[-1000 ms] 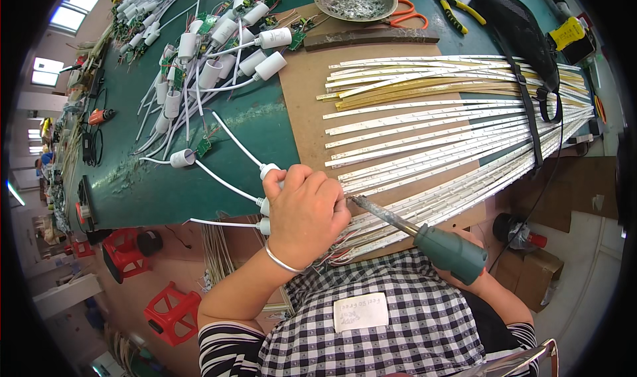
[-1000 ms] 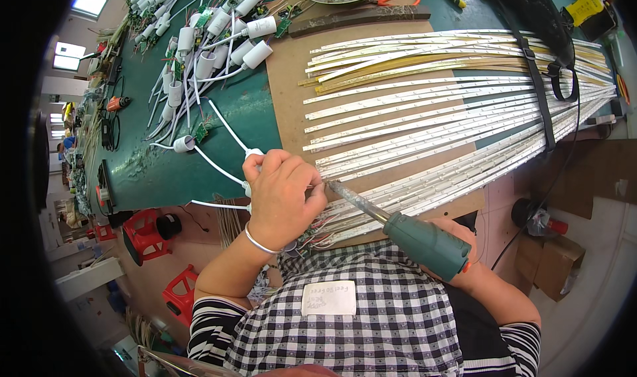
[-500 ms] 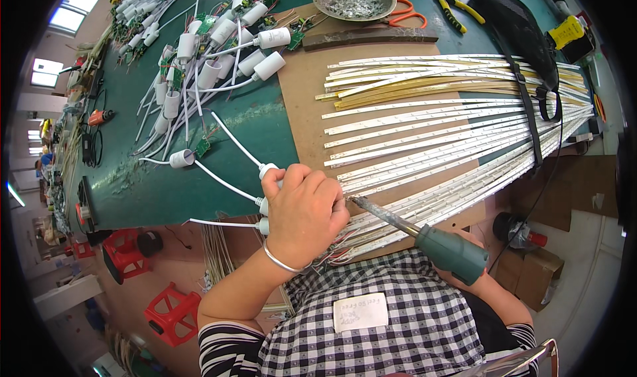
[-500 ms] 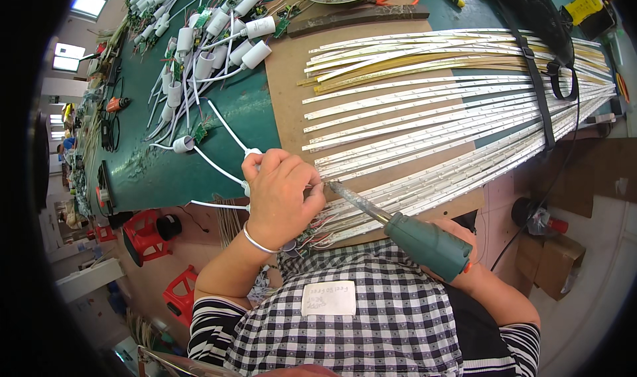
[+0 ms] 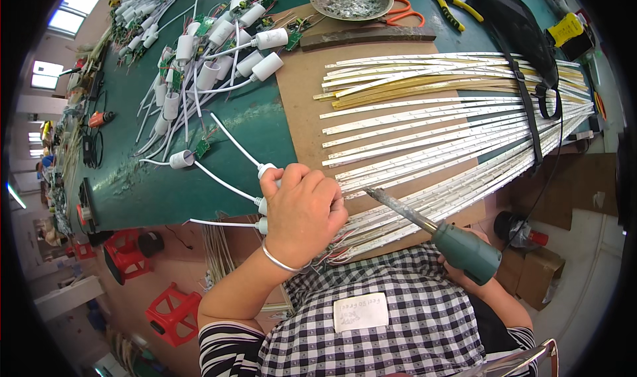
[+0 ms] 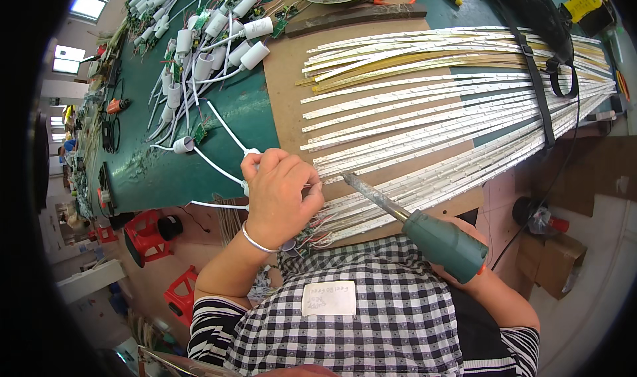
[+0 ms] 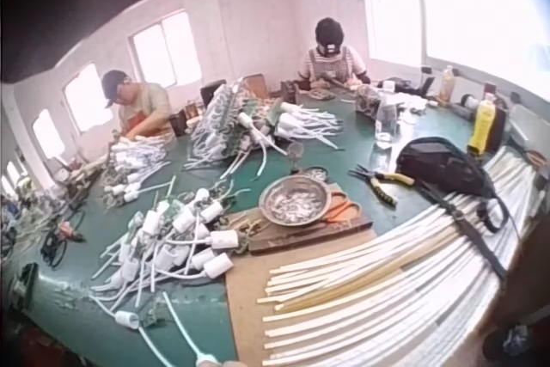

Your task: The person solders wires onto LED light strips using a soldering iron.

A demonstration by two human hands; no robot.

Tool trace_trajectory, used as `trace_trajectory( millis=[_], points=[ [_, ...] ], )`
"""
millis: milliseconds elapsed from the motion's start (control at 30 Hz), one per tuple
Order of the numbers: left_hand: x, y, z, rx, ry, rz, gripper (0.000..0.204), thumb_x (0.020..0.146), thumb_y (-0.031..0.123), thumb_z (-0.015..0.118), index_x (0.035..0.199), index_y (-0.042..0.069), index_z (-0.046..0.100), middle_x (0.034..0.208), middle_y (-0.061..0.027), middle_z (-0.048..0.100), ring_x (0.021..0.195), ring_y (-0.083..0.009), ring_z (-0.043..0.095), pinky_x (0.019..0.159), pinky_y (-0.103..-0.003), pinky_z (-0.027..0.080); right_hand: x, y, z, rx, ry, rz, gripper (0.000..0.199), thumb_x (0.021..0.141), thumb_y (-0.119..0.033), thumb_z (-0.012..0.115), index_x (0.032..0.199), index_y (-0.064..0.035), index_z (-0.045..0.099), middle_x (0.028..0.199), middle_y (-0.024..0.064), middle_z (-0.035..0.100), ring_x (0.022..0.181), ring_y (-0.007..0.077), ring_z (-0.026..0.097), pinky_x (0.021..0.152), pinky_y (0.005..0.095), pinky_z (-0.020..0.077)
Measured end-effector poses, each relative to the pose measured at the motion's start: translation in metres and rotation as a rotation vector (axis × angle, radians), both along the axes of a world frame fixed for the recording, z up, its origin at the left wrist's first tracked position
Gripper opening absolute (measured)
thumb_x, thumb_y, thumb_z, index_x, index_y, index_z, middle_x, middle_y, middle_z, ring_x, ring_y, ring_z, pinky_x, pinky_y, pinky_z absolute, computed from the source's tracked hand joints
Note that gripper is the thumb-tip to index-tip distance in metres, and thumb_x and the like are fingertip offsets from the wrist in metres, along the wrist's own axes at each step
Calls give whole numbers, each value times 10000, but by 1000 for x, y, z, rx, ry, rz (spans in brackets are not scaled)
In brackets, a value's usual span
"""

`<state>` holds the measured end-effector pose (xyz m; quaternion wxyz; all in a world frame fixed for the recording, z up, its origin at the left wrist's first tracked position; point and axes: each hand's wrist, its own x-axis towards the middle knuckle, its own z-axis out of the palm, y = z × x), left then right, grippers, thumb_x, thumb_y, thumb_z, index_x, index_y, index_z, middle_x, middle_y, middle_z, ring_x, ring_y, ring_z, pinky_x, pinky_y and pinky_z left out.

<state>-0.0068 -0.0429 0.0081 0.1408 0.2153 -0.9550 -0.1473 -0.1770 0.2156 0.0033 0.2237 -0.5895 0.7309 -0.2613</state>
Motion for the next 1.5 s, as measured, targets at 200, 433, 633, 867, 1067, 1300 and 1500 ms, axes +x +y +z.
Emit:
trace_trajectory(
  millis=[200,433,633,867,1067,1300,1500],
  points=[
    [0,1,3,-13,-35,6,95,668,131,668,682,142,575,696,15,530,838,-202,503,838,-429,278,4,10,-2,42,-222,-170,344,757,-109,658,1081,-15,589,900,71,661,797,196,647,756,310,525],
    [-2,3,5,-27,-68,13,84,673,132,664,682,144,582,695,14,528,829,-201,500,848,-424,273,2,19,-17,-65,-202,-128,331,727,-104,695,1046,-34,644,1034,98,657,892,269,650,814,322,518],
    [1,1,12,11,-138,-9,81,712,136,675,775,148,625,729,23,560,830,-190,513,862,-421,269,-5,6,-6,-144,-51,-18,441,725,-70,709,1139,1,574,1047,121,651,893,258,653,825,315,512],
    [3,-28,28,321,-209,-224,210,794,97,665,994,159,662,835,39,634,851,-179,543,878,-367,287,0,14,-12,-96,-158,-144,441,720,-72,708,1138,-10,581,1061,118,649,935,251,640,848,322,500],
    [-7,-48,34,222,-363,-625,218,765,70,639,960,163,667,824,38,623,862,-168,563,879,-337,328,0,15,-16,-91,-77,-79,421,729,-84,697,1136,-36,596,1076,107,645,963,259,628,876,341,485],
    [-14,-51,37,227,-419,-676,145,778,91,625,899,152,674,806,33,632,823,-164,584,871,-325,369,9,23,-18,7,-625,-366,408,786,-60,657,1172,-7,537,1009,107,649,851,215,648,794,334,510],
    [-4,-38,29,324,-299,-404,89,777,109,667,856,152,669,788,29,638,800,-170,578,841,-346,366,2,20,-14,25,-772,-365,394,815,-48,644,1180,1,505,955,100,650,788,178,650,733,314,510]
  ],
)
